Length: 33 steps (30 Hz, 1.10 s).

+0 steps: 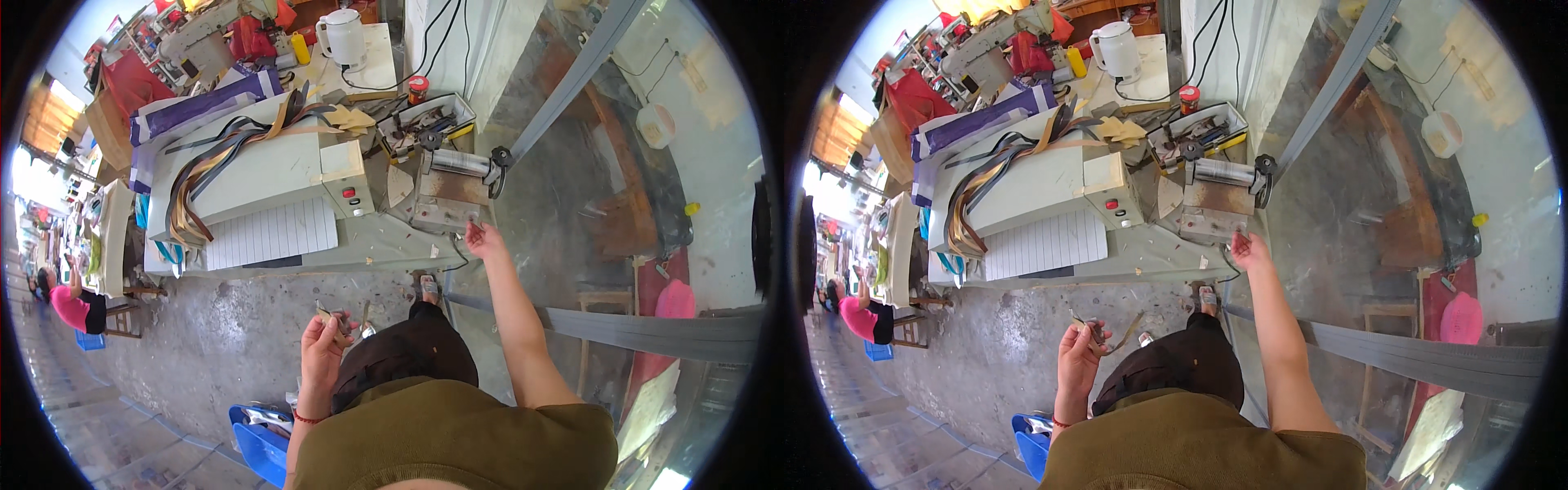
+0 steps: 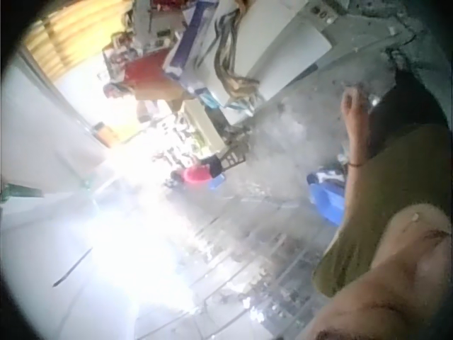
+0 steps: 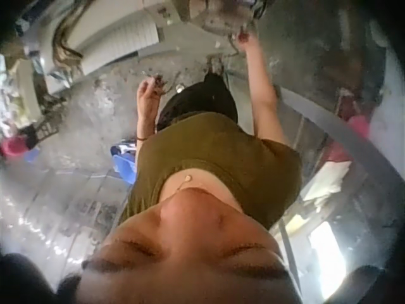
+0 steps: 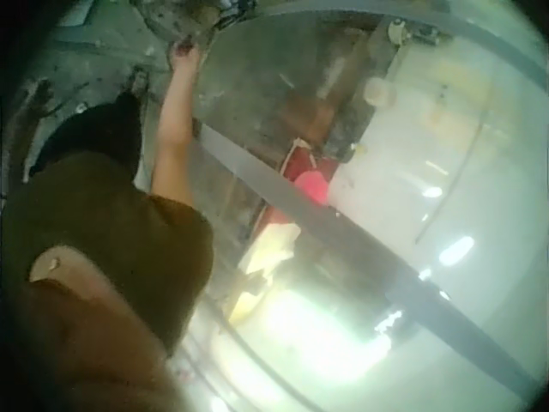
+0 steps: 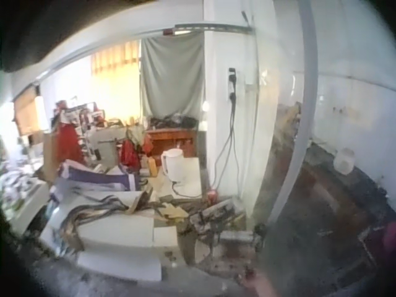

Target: The person feeds various colored leather straps through a small industrial machine to flatten or smooth them. They handle the straps one at a time, feeding them into the rollers and collecting the processed material on the workbench.

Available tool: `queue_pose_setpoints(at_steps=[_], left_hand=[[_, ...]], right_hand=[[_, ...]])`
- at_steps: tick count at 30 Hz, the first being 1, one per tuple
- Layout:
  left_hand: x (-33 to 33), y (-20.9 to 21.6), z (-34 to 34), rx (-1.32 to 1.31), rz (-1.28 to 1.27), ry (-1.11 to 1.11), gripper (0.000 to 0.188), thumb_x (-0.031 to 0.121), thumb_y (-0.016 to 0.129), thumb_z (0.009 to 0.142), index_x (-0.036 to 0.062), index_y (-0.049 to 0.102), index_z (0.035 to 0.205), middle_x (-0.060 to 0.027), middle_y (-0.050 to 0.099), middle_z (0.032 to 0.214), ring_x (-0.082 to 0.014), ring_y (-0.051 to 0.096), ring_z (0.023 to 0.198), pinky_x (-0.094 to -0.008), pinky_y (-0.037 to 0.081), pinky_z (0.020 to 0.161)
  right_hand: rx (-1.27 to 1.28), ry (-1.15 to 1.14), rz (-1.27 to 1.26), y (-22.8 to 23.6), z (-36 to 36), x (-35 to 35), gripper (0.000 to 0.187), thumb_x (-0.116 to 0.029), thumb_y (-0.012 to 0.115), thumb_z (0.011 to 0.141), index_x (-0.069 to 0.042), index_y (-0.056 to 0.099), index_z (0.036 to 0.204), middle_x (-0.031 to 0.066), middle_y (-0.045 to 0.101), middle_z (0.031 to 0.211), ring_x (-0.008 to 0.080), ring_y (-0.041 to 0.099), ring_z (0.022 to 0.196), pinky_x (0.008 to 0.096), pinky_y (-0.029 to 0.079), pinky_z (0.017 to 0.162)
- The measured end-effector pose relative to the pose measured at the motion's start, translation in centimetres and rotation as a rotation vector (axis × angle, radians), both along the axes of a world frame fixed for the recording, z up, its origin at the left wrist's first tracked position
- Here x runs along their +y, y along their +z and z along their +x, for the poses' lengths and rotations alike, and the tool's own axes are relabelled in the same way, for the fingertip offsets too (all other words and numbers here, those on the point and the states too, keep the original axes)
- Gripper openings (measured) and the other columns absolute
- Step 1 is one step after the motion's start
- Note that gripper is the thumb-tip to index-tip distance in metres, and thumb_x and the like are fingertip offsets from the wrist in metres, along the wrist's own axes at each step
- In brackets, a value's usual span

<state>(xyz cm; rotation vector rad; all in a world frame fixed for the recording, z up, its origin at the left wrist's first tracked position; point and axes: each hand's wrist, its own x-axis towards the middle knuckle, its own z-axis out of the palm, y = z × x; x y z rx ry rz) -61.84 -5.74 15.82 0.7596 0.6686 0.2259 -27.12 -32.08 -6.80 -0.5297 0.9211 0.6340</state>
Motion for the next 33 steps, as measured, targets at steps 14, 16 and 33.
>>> queue_pose_setpoints(at_steps=[14,16,33], left_hand=[[0.2,2.0,3.3,-0.038,0.115,-0.139,0.012,0.011,0.052,0.093,0.0045,0.055,0.103,-0.011,0.062,0.104,-0.0238,0.064,0.087,-0.0295,0.052,0.064],[0.9,1.3,2.7,-0.014,0.115,-0.12,0.012,0.011,0.052,0.093,0.0048,0.055,0.102,-0.0106,0.062,0.103,-0.0234,0.064,0.085,-0.0296,0.051,0.062],[3.4,-0.4,3.6,0.028,0.161,0.303,0.007,0.008,0.056,0.09,0.004,0.056,0.096,-0.0106,0.064,0.094,-0.0238,0.065,0.076,-0.0277,0.051,0.055]], right_hand=[[-0.155,0.253,-0.189,2.1,-1.0,1.1,0.022,-0.022,0.051,0.09,-0.004,0.057,0.078,0.0089,0.062,0.07,0.02,0.061,0.06,0.0308,0.049,0.052],[-0.227,0.362,-0.082,2.2,-2.0,0.3,0.024,-0.023,0.053,0.09,-0.007,0.056,0.073,0.0045,0.058,0.062,0.0167,0.057,0.051,0.0301,0.046,0.047],[-1.901,-0.039,-1.996,46.6,31.9,16.5,0.04,-0.005,0.047,0.081,-0.005,0.043,0.121,0.015,0.042,0.136,0.033,0.057,0.103,0.0452,0.048,0.082]])
